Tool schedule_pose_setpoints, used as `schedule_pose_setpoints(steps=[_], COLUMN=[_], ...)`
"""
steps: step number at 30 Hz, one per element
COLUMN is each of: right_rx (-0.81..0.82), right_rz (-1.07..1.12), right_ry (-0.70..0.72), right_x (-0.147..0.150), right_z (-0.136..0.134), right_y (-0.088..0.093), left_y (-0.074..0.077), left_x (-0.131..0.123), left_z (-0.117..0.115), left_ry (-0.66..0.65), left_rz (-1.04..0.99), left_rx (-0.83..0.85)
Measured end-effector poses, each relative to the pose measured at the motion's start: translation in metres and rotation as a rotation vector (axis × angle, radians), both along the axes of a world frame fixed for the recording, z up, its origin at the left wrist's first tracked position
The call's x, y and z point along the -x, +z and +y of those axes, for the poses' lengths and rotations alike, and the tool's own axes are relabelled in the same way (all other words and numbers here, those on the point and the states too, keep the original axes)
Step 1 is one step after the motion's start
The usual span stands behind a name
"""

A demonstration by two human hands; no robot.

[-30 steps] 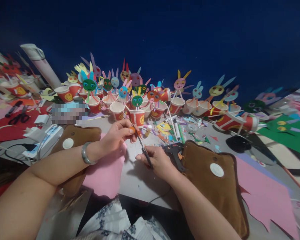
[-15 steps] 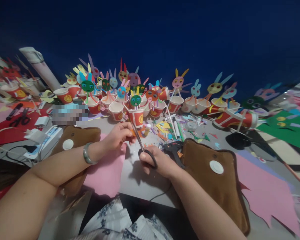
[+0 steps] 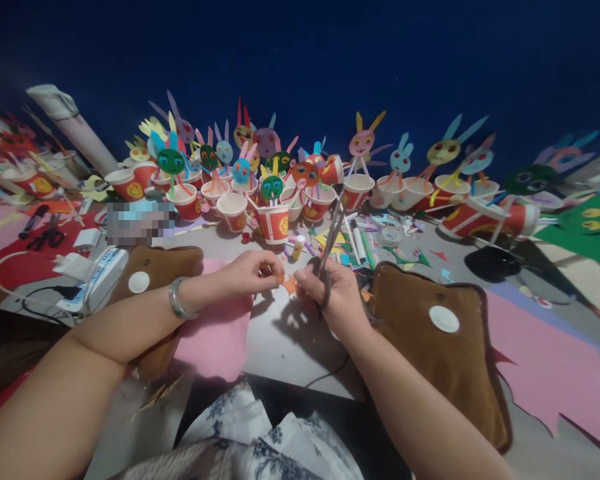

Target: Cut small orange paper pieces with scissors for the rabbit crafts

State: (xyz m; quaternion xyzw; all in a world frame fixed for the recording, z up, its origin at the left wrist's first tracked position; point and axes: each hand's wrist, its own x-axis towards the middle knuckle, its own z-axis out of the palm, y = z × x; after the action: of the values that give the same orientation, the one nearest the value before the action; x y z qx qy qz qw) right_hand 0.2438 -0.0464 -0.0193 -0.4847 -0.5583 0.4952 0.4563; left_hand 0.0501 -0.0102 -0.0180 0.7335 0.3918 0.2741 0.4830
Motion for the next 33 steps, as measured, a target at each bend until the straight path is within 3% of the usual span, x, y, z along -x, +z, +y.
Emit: schedule_pose_setpoints(steps=[4, 6, 12, 17, 29, 33], right_rx=[-0.062, -0.080, -0.085, -0.053, 0.120, 0.100], right_rz=[-0.128, -0.125, -0.094, -0.066, 0.187, 0.209], right_ry=[-0.083, -0.074, -0.055, -0.038, -0.068, -0.058], right_x=[0.001, 0.002, 0.007, 0.005, 0.001, 0.001], right_z=[0.002, 0.002, -0.001, 0.000, 0.003, 0.003], right_y=[-0.005, -0.004, 0.002, -0.004, -0.009, -0.009], left_y=[0.012, 0.018, 0.020, 0.020, 0.021, 0.019], left_x=[-0.002, -0.003, -0.004, -0.004, -0.009, -0.009], left_z=[-0.003, -0.005, -0.005, -0.009, -0.008, -0.008], left_ry=[-0.051, -0.066, -0.097, -0.100, 0.126, 0.082], left_rz=[-0.110, -0.121, -0.128, -0.130, -0.277, -0.294], left_rx=[0.303, 0.359, 0.329, 0.315, 0.364, 0.382])
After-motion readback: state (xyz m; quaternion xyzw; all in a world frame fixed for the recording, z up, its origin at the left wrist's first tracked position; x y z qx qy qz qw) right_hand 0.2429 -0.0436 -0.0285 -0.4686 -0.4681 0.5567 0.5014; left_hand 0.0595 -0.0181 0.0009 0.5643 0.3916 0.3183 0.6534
